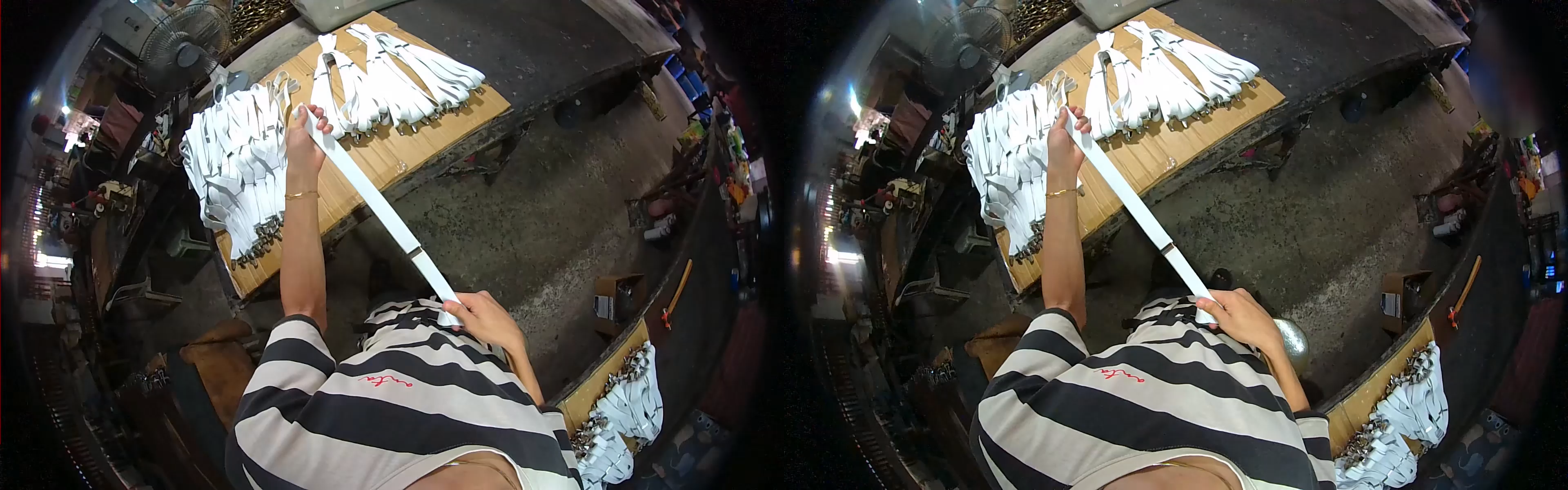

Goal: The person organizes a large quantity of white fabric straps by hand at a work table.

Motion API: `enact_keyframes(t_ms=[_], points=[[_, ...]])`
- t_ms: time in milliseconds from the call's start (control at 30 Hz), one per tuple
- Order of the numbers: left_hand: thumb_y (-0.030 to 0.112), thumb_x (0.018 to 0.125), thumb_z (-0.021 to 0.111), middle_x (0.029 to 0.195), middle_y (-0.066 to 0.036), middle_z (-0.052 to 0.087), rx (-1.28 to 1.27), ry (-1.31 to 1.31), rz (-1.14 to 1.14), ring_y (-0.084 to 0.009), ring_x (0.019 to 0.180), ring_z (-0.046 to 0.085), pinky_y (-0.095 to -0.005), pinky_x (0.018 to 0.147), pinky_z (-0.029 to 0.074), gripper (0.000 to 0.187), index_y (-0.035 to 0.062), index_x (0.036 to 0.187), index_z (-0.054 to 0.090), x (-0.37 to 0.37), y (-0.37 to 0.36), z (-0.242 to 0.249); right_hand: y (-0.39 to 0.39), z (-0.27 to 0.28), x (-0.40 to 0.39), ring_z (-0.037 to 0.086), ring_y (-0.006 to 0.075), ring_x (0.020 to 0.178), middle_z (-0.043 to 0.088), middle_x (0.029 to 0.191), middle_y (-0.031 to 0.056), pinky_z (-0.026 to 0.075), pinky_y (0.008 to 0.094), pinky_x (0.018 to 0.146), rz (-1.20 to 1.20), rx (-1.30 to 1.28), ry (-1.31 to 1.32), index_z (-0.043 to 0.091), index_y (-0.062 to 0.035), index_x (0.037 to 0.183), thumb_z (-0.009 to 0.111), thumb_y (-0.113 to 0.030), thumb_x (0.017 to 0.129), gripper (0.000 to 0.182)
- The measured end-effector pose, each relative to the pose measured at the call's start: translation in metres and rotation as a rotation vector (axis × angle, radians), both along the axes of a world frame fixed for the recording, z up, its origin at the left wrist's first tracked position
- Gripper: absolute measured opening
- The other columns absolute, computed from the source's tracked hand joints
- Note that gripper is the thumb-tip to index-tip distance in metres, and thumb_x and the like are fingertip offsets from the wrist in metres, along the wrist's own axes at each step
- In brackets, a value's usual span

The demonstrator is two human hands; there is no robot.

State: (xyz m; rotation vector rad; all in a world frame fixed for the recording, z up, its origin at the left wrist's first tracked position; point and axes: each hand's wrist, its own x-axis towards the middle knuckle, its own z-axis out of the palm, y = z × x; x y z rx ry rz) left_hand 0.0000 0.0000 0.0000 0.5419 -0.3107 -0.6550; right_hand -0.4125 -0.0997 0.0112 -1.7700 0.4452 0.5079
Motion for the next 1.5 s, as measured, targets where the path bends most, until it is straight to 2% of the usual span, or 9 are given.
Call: enact_keyframes(t_ms=[67,167,200,300,467,600,867,1267,1500], points=[[0.018,0.097,0.041,0.073,-0.003,0.042,0.327,-0.092,0.223,-0.0107,0.059,0.038,-0.0251,0.053,0.036,0.016,0.0024,0.098,0.043,-0.015,-0.002,0.023,-0.001,-0.015,0.001,0.06,0.03,0.059,0.061,0.067,0.0185,0.043,0.0385,0.056,0.012,-0.168,-0.287,0.065,-0.0009,0.095,0.054,-0.033,0.091,0.034],[0.018,0.097,0.041,0.071,-0.002,0.04,0.233,-0.101,0.061,-0.0098,0.057,0.037,-0.0241,0.051,0.034,0.015,0.003,0.096,0.043,-0.014,0.005,0.013,-0.007,-0.009,0.002,0.057,0.0339,0.059,0.06,0.066,0.0184,0.043,0.0386,0.057,0.111,-0.261,-0.092,0.066,-0.0009,0.089,0.055,-0.031,0.089,0.032],[0.024,0.098,0.042,0.069,-0.001,0.04,0.26,-0.101,0.071,-0.0097,0.053,0.036,-0.0242,0.048,0.032,0.02,0.0043,0.094,0.044,-0.018,0.005,0.015,-0.006,0.002,0.01,0.061,0.0369,0.071,0.061,0.073,0.0233,0.046,0.0405,0.066,0.148,-0.293,0.047,0.067,-0.0011,0.088,0.057,-0.03,0.087,0.031],[0.033,0.097,0.043,0.068,0.0,0.038,0.134,-0.031,-0.019,-0.0084,0.053,0.033,-0.0221,0.047,0.03,0.029,0.0044,0.094,0.045,-0.028,0.003,0.008,-0.011,-0.036,0.012,0.062,0.0387,0.076,0.06,0.074,0.025,0.047,0.0416,0.069,0.185,-0.424,0.004,0.067,-0.001,0.088,0.058,-0.027,0.085,0.028],[0.037,0.096,0.043,0.064,0.0,0.038,0.211,-0.093,0.188,-0.0096,0.05,0.036,-0.0244,0.045,0.032,0.032,0.0051,0.09,0.045,-0.014,0.004,0.013,-0.005,-0.06,0.027,0.058,0.0432,0.082,0.06,0.075,0.0273,0.045,0.0472,0.072,-0.048,-0.418,-0.114,0.06,0.0056,0.084,0.05,-0.018,0.088,0.026],[0.024,0.095,0.048,0.085,-0.013,0.058,0.334,-0.231,0.279,-0.0234,0.073,0.058,-0.0346,0.064,0.048,0.025,-0.0012,0.095,0.05,-0.003,0.016,0.019,-0.001,-0.062,0.025,0.061,0.039,0.071,0.059,0.068,0.0239,0.044,0.0446,0.063,-0.124,-0.167,-0.123,0.058,0.0038,0.083,0.048,-0.024,0.091,0.031],[0.022,0.097,0.042,0.082,-0.007,0.051,0.303,-0.11,0.311,-0.0176,0.073,0.05,-0.032,0.069,0.045,0.023,-0.0006,0.096,0.047,0.031,0.041,0.018,0.003,-0.044,0.037,0.045,0.0186,0.046,0.047,0.049,0.0118,0.037,0.0353,0.048,-0.022,-0.06,-0.128,0.059,0.0042,0.076,0.053,-0.041,0.09,0.047],[0.023,0.099,0.03,0.103,-0.023,0.059,0.438,-0.028,0.513,-0.0328,0.094,0.061,-0.0425,0.085,0.052,0.034,-0.0074,0.107,0.042,0.177,0.158,0.041,-0.013,0.09,-0.007,0.046,0.0309,0.041,0.045,0.048,0.0163,0.037,0.0369,0.045,0.22,-0.074,-0.465,0.057,0.0021,0.065,0.052,-0.03,0.092,0.042],[0.019,0.098,0.023,0.108,-0.025,0.06,0.455,-0.018,0.645,-0.0333,0.1,0.06,-0.0413,0.091,0.05,0.043,-0.0132,0.105,0.05,0.23,0.246,0.068,-0.029,0.139,-0.059,0.044,0.0245,0.035,0.04,0.041,0.0095,0.035,0.0362,0.038,0.33,-0.056,-0.522,0.051,-0.0031,0.054,0.056,-0.024,0.091,0.042]])
